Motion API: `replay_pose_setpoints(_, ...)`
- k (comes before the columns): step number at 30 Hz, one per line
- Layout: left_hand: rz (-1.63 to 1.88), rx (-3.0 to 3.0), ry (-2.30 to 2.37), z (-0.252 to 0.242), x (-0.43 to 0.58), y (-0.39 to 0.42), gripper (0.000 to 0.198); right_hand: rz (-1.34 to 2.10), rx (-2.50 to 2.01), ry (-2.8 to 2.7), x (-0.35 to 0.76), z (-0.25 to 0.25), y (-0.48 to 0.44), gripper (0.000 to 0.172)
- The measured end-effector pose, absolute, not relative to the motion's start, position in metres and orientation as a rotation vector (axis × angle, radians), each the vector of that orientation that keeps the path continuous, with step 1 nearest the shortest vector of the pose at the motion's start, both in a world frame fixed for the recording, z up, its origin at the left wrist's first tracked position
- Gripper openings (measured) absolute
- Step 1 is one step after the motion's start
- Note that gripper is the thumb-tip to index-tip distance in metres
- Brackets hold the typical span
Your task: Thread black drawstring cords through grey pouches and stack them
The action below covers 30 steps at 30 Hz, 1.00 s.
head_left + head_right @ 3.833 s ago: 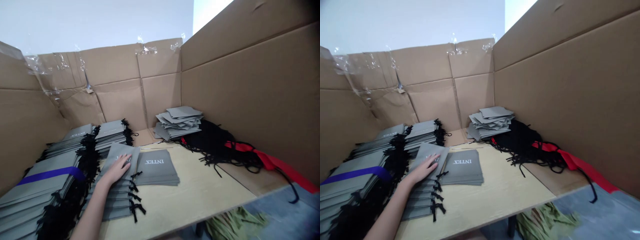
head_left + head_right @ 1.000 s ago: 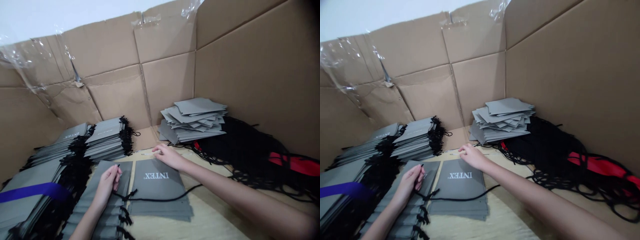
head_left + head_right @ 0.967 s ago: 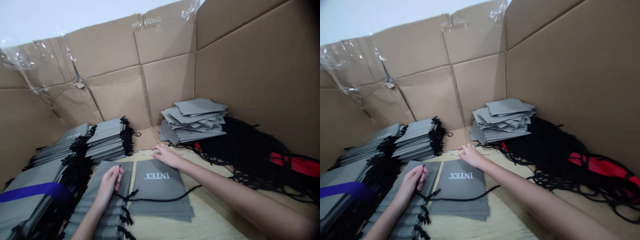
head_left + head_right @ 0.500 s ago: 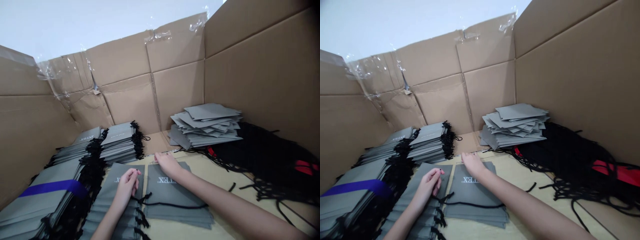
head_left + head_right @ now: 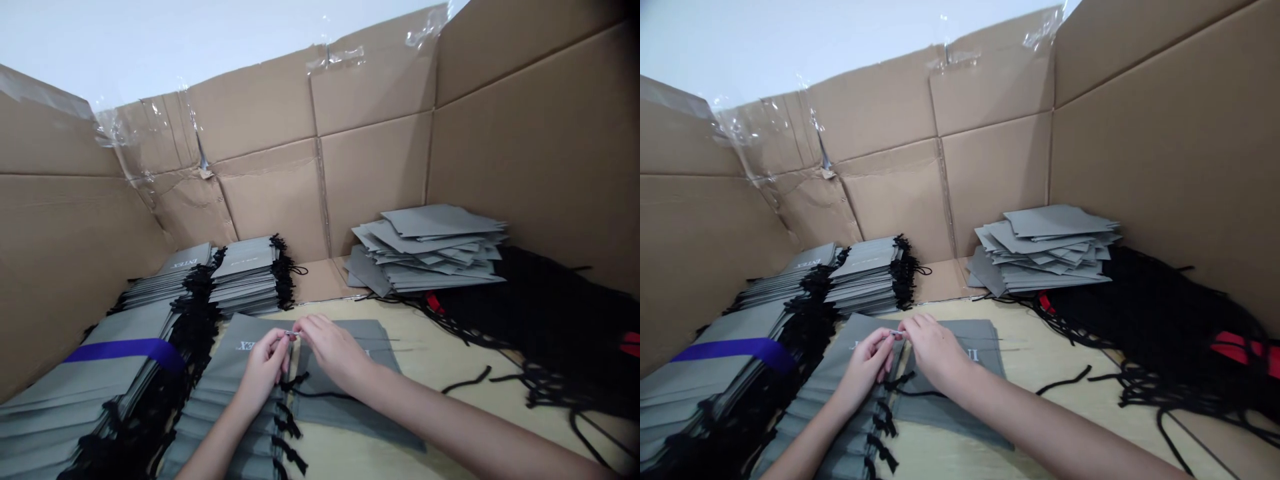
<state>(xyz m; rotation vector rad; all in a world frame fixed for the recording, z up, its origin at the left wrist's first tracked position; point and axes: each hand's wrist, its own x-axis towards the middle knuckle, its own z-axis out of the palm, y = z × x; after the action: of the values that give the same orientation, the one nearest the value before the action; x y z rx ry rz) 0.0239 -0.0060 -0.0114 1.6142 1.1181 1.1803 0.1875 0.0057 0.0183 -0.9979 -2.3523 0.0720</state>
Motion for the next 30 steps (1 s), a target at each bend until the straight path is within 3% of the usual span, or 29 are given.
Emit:
replay_pose_setpoints(12, 1.186, 1.585, 1.133, -0.026, 0.021, 0.005, 0.030, 0.192, -0.937, -2.329, 0.185, 0.008, 0.015, 0.014)
replay_pose_setpoints(20, 1.209, 1.563, 1.142, -0.016, 0.026, -0.007, 0.030, -0.100, -0.899, -2.403, 0.183, 0.014, 0.007, 0.017)
replay_pose_setpoints(30, 1.364, 1.238, 1.050, 0.000, 0.021, -0.007, 0.034, -0.222, -0.664, -2.424, 0.183, 0.018, -0.011, 0.018)
